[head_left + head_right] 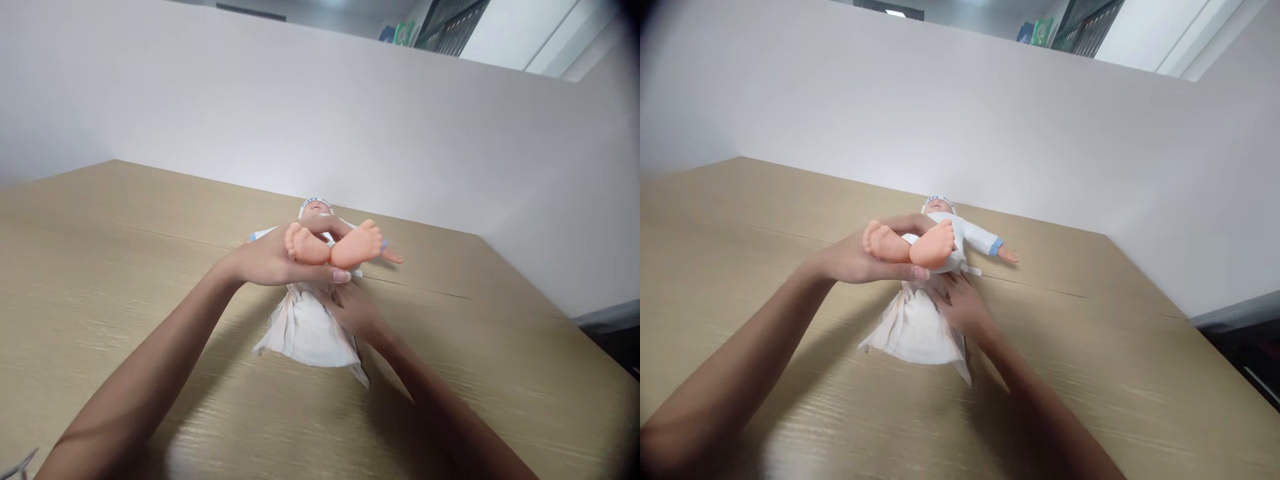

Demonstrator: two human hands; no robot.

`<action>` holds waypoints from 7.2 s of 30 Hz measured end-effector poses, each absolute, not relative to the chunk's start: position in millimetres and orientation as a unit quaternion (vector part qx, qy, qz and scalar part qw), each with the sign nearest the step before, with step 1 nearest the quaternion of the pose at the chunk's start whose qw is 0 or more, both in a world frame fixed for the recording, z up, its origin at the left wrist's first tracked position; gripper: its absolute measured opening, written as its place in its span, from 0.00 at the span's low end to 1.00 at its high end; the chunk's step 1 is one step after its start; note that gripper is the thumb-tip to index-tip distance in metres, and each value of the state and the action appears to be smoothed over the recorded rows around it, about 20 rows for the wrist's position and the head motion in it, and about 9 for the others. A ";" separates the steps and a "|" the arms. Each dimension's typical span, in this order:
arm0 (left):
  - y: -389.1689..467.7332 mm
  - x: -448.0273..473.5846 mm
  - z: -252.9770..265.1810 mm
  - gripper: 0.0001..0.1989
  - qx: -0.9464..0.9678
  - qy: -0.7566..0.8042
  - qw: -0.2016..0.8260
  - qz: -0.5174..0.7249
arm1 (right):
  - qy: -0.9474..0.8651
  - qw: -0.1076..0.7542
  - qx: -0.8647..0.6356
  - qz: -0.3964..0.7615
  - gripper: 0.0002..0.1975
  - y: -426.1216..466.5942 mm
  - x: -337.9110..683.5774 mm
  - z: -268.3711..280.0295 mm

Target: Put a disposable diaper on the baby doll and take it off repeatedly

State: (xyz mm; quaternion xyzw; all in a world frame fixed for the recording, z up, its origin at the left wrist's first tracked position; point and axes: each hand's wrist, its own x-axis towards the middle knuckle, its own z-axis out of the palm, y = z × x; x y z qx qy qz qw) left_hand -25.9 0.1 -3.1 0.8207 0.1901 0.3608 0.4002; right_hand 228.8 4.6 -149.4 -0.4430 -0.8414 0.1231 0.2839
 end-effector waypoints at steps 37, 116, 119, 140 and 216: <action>-64.0 -97.1 -157.2 0.26 0.902 0.268 0.249 0.230 | -0.916 0.252 -0.281 0.137 0.21 -65.2 323.0 -154.4; 48.2 -22.7 -154.5 0.29 0.439 0.386 0.698 0.413 | -0.633 0.511 -0.563 0.146 0.13 8.0 290.8 -126.3; 48.9 -23.0 -154.6 0.29 0.438 0.384 0.704 0.406 | -0.739 0.471 -0.473 0.093 0.17 -7.1 272.9 -127.9; 24.3 11.8 -87.7 0.18 0.756 0.479 0.184 0.406 | -0.709 0.338 -0.616 0.061 0.11 -3.7 304.9 -185.7; 15.3 58.0 -102.7 0.42 0.866 0.392 0.154 0.268 | -0.862 0.364 -0.332 0.119 0.29 -19.1 284.4 -167.2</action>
